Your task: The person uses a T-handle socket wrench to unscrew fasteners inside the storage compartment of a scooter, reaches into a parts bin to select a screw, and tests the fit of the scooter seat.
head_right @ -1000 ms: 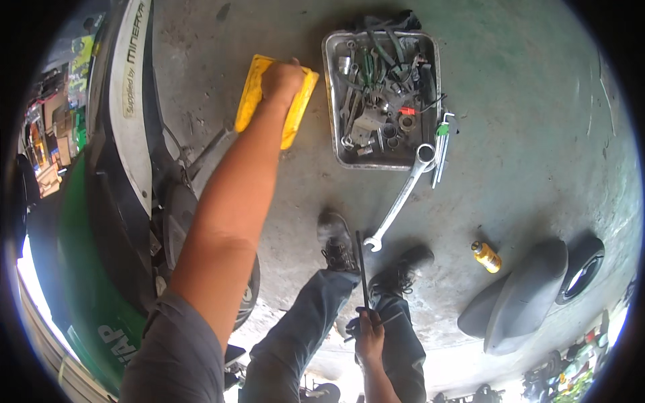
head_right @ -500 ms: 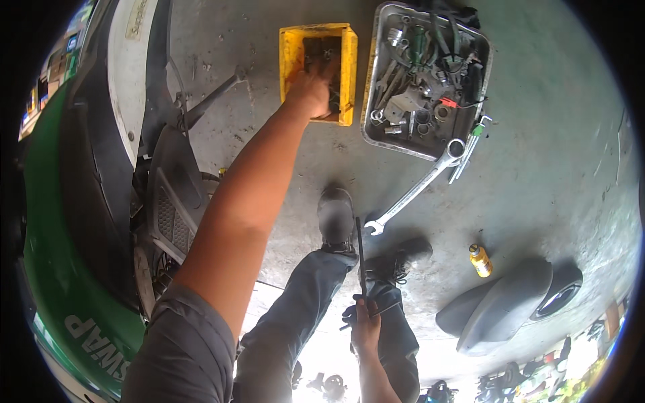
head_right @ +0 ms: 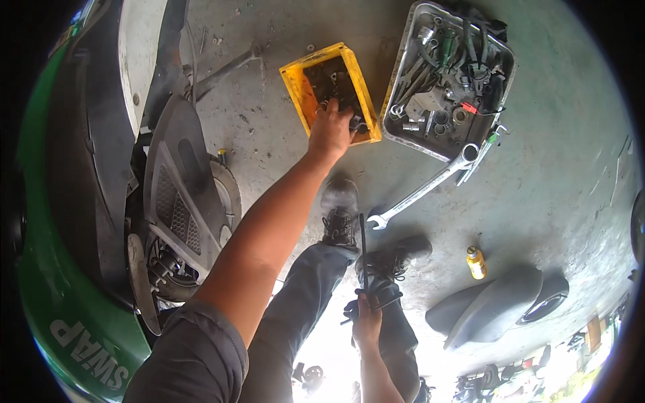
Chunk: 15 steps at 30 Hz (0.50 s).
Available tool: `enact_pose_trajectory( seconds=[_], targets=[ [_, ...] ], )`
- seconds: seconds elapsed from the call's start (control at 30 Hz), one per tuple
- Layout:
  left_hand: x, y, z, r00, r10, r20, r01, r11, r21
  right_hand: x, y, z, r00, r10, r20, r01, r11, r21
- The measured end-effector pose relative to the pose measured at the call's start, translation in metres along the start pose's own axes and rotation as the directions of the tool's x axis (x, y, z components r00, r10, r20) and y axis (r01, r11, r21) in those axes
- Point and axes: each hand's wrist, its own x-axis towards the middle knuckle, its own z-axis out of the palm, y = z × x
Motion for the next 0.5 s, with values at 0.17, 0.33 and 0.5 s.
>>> enact_pose_trajectory(
  seconds=[0.17,0.33,0.5],
  targets=[
    [-0.030,0.020,0.009,0.996,-0.039,-0.086,0.033,0.997,-0.069,0.000,0.003,0.000,1.000,-0.017,0.022,0.017,0.999,-0.030],
    [-0.052,0.018,0.022,0.953,-0.069,-0.294,0.049,0.996,-0.075,0.000,-0.003,0.001,1.000,0.010,-0.001,-0.010,0.991,-0.130],
    [-0.044,0.026,0.021,0.967,-0.219,-0.130,0.197,0.967,-0.165,-0.003,-0.006,0.007,0.999,0.019,-0.044,-0.025,0.987,-0.157]
  ],
)
